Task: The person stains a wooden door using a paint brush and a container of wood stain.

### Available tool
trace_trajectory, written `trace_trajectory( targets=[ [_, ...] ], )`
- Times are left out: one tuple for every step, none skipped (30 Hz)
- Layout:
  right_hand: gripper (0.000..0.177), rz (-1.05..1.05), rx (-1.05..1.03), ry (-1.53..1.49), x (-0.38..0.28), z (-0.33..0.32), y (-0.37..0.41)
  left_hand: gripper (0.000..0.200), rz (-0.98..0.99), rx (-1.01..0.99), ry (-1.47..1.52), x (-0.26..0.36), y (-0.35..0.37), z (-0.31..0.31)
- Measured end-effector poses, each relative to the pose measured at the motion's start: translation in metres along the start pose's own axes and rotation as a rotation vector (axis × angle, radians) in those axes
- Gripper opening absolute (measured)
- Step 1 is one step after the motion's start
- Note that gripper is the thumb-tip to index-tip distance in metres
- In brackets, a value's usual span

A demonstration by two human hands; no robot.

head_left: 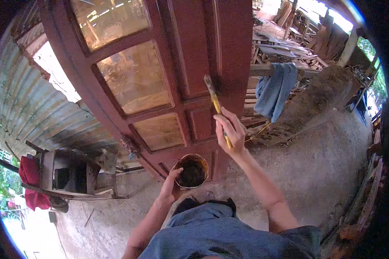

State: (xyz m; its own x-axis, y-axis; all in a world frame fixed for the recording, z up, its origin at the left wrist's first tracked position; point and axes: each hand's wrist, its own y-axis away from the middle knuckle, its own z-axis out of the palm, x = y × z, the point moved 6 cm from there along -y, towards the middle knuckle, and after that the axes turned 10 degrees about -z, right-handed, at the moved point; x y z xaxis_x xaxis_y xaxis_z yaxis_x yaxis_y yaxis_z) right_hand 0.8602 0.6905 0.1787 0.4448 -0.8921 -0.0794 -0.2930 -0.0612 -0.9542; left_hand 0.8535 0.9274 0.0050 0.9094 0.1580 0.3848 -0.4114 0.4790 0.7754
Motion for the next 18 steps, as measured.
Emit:
trace_trajectory(
  targets=[
    [0.022,0.002,0.001,0.002,-0.008,0.002,0.005,0.049,0.048,0.009,-0.016,0.002,0.004,-0.005],
    [0.02,0.074,0.004,0.001,-0.009,0.006,0.011,0.049,0.046,0.008,-0.018,0.004,0.006,-0.012],
    [0.019,0.143,0.008,0.002,-0.009,0.009,0.014,0.05,0.052,-0.03,-0.007,0.007,0.006,-0.02],
    [0.021,0.093,0.005,0.054,-0.012,0.012,0.011,0.05,0.062,-0.07,0.007,0.01,0.006,-0.024],
    [0.021,0.08,0.008,0.053,-0.014,0.014,0.009,0.05,0.071,-0.079,0.01,0.012,0.007,-0.027],
    [0.02,0.095,0.022,0.048,-0.016,0.015,0.008,0.05,0.093,-0.027,-0.03,0.015,0.008,-0.034],
    [0.02,0.114,0.035,0.04,-0.017,0.017,0.008,0.05,0.112,0.03,-0.07,0.019,0.009,-0.042],
    [0.019,0.094,0.037,0.07,-0.019,0.019,0.007,0.05,0.116,0.034,-0.066,0.021,0.006,-0.052],
    [0.019,0.096,0.034,0.068,-0.025,0.024,0.006,0.05,0.095,0.03,-0.049,0.02,-0.001,-0.06],
    [0.018,0.11,0.011,0.005,-0.034,0.032,0.004,0.049,0.07,0.023,-0.037,0.018,-0.007,-0.067],
    [0.018,0.129,-0.01,-0.049,-0.043,0.041,0.003,0.049,0.059,0.019,-0.047,0.018,-0.005,-0.064],
    [0.018,0.136,0.005,-0.08,-0.053,0.051,0.003,0.049,0.052,0.013,-0.062,0.021,-0.003,-0.056],
    [0.018,0.147,0.043,-0.079,-0.059,0.055,0.0,0.049,0.045,0.002,-0.081,0.024,-0.003,-0.05],
    [0.018,0.187,0.02,-0.094,-0.056,0.054,0.001,0.049,0.03,-0.011,-0.108,0.027,-0.004,-0.047],
    [0.017,0.228,0.0,-0.109,-0.052,0.052,0.001,0.049,-0.006,-0.067,-0.11,0.029,-0.005,-0.042],
    [0.016,0.197,-0.021,-0.087,-0.041,0.045,0.004,0.049,-0.043,-0.123,-0.106,0.029,-0.006,-0.037],
    [0.015,0.165,-0.047,-0.069,-0.026,0.034,0.006,0.049,-0.058,-0.138,-0.123,0.03,-0.007,-0.035],
    [0.013,0.148,-0.027,-0.029,-0.016,0.017,-0.001,0.048,-0.042,-0.13,-0.116,0.032,-0.007,-0.033]
  ],
)
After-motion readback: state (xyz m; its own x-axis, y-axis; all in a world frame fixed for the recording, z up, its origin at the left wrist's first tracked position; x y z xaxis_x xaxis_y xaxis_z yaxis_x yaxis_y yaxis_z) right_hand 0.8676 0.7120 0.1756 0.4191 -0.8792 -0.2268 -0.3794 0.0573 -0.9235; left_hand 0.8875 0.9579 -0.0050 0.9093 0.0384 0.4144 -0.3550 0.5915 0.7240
